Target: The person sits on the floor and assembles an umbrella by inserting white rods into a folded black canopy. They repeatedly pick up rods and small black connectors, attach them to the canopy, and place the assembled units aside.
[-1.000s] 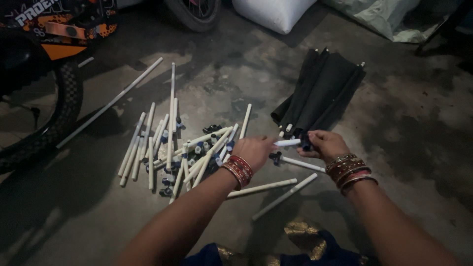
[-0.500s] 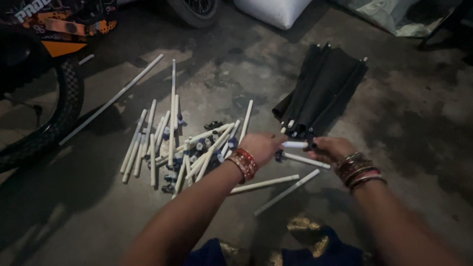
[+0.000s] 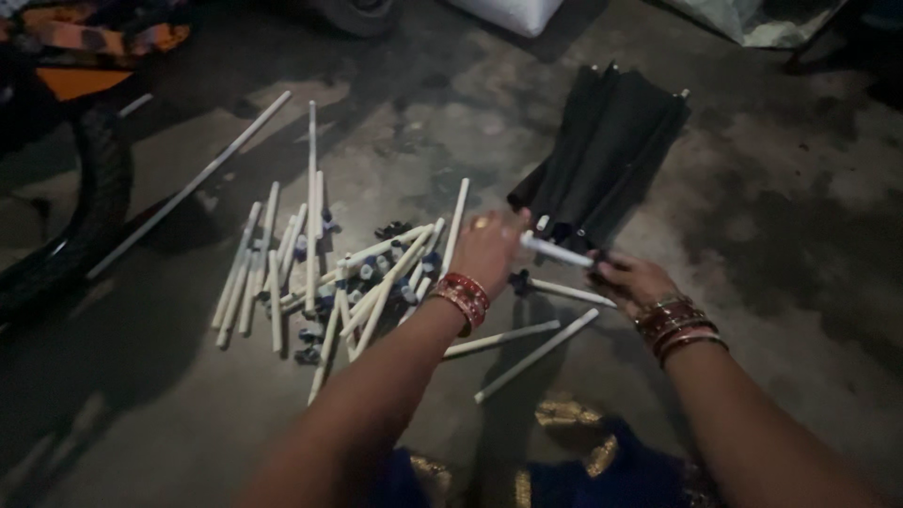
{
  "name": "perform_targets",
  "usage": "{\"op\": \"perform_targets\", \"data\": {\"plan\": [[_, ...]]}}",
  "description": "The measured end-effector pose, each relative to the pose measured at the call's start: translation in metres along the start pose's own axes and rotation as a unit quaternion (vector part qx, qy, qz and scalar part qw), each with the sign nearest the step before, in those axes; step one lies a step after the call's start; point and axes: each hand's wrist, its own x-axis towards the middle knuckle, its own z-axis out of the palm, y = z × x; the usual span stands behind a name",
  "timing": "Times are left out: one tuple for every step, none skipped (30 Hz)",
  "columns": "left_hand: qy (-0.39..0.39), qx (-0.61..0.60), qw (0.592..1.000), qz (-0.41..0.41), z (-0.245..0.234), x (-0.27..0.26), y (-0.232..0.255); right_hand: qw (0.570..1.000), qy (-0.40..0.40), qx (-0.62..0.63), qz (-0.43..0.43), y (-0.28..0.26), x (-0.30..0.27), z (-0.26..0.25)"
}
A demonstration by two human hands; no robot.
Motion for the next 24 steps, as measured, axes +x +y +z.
{"op": "perform_targets", "data": {"plan": [[0.002, -0.014, 0.999, -0.045, 0.01, 0.0, 0.0, 0.999, 0.039, 0.023, -0.019, 0.003, 0.003, -0.018], [0.002, -0.028, 0.996, -0.089, 0.021, 0.0, 0.001, 0.995, 0.079, 0.047, -0.038, 0.009, 0.004, -0.039], [-0.035, 0.01, 0.997, -0.065, 0.034, 0.001, 0.005, 0.989, 0.119, 0.071, -0.057, 0.015, 0.005, -0.058], [-0.071, 0.048, 0.995, -0.042, 0.048, 0.003, 0.01, 0.982, 0.139, 0.115, -0.053, 0.02, 0.004, -0.077], [-0.107, 0.086, 0.99, -0.018, 0.061, 0.003, 0.015, 0.973, 0.158, 0.159, -0.048, 0.026, 0.003, -0.094], [-0.092, 0.103, 0.99, 0.02, 0.075, 0.0, 0.02, 0.962, 0.177, 0.203, -0.045, 0.032, 0.002, -0.108], [-0.076, 0.118, 0.988, 0.058, 0.087, -0.002, 0.026, 0.963, 0.184, 0.194, -0.035, 0.038, 0.002, -0.118], [-0.061, 0.134, 0.984, 0.096, 0.098, -0.002, 0.031, 0.964, 0.19, 0.185, -0.024, 0.044, 0.0, -0.125], [-0.153, 0.121, 0.977, 0.081, 0.106, 0.003, 0.035, 0.964, 0.196, 0.177, -0.013, 0.046, -0.002, -0.132], [-0.244, 0.108, 0.962, 0.065, 0.113, 0.009, 0.037, 0.957, 0.247, 0.151, 0.007, 0.048, -0.004, -0.136], [-0.332, 0.095, 0.937, 0.047, 0.117, 0.012, 0.039, 0.946, 0.297, 0.125, 0.029, 0.052, -0.007, -0.136], [-0.332, 0.092, 0.938, 0.042, 0.12, 0.012, 0.038, 0.932, 0.344, 0.099, 0.051, 0.054, -0.01, -0.136], [-0.331, 0.089, 0.939, 0.036, 0.121, 0.011, 0.035, 0.946, 0.316, 0.045, 0.049, 0.052, -0.011, -0.137], [-0.331, 0.086, 0.939, 0.029, 0.122, 0.008, 0.032, 0.957, 0.285, -0.009, 0.048, 0.051, -0.011, -0.136], [-0.309, 0.077, 0.948, 0.016, 0.123, 0.007, 0.03, 0.964, 0.253, -0.063, 0.047, 0.051, -0.013, -0.135], [-0.288, 0.067, 0.955, 0.003, 0.126, 0.006, 0.028, 0.96, 0.262, -0.074, 0.061, 0.05, -0.014, -0.135], [-0.265, 0.057, 0.962, -0.01, 0.13, 0.005, 0.029, 0.956, 0.271, -0.085, 0.076, 0.051, -0.015, -0.133], [-0.269, 0.031, 0.962, -0.033, 0.136, 0.008, 0.031, 0.951, 0.28, -0.095, 0.09, 0.051, -0.016, -0.131], [-0.273, 0.004, 0.96, -0.055, 0.144, 0.015, 0.035, 0.952, 0.28, -0.094, 0.08, 0.051, -0.016, -0.129], [-0.277, -0.022, 0.957, -0.078, 0.154, 0.02, 0.041, 0.953, 0.281, -0.093, 0.071, 0.052, -0.015, -0.126], [-0.272, -0.037, 0.959, -0.075, 0.165, 0.024, 0.049, 0.953, 0.281, -0.092, 0.062, 0.053, -0.016, -0.123], [-0.267, -0.053, 0.96, -0.072, 0.177, 0.03, 0.057, 0.951, 0.292, -0.086, 0.056, 0.054, -0.018, -0.12], [-0.262, -0.069, 0.96, -0.068, 0.188, 0.033, 0.066, 0.948, 0.303, -0.08, 0.05, 0.055, -0.019, -0.116], [-0.25, -0.1, 0.957, -0.104, 0.199, 0.036, 0.076, 0.946, 0.314, -0.074, 0.043, 0.055, -0.02, -0.112]]}}
